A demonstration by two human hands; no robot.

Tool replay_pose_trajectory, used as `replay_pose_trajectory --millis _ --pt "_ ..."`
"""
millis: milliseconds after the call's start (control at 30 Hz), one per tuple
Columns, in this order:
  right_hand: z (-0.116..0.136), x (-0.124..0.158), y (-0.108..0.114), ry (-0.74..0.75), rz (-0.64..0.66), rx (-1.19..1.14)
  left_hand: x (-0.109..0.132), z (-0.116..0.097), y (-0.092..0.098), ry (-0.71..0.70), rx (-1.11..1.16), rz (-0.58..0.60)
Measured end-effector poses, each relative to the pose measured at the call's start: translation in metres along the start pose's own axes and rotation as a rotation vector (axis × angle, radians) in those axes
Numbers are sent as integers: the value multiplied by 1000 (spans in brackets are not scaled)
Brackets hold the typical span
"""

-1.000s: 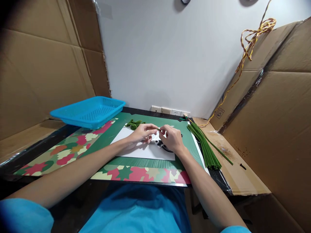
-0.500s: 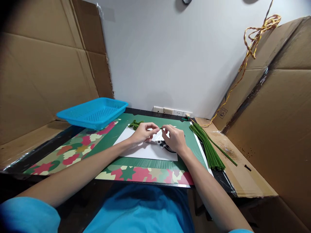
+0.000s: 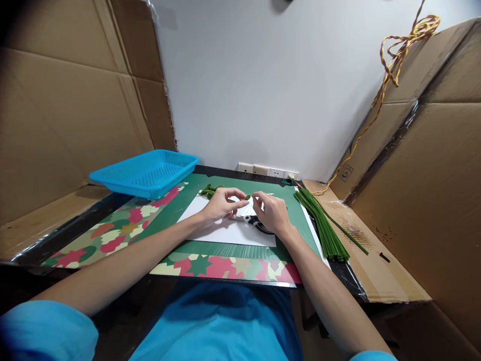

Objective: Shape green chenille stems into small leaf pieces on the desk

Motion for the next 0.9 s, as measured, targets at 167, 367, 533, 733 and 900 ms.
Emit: replay_pose_trajectory --millis 167,367,533,733,900 --pt "2 1 -3 15 31 -1 -1 0 1 51 43 0" --pt "1 2 -4 15 55 -4 2 1 -2 104 56 31" --pt "0 2 -4 12 65 -18 2 3 -7 156 104 111" --pt "0 2 -6 2 73 -29 1 6 -8 187 117 139" --pt "0 2 -7 3 82 -30 1 9 -7 229 117 135"
Point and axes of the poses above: each hand's wrist, its own x-axis away from the middle knuckle, its own y-axis out of the back of the hand, z = x × y, the point moved 6 cm from there along -x, towards the middle knuckle, and after that the axes turned 8 degrees about y, right-handed, at the moved point
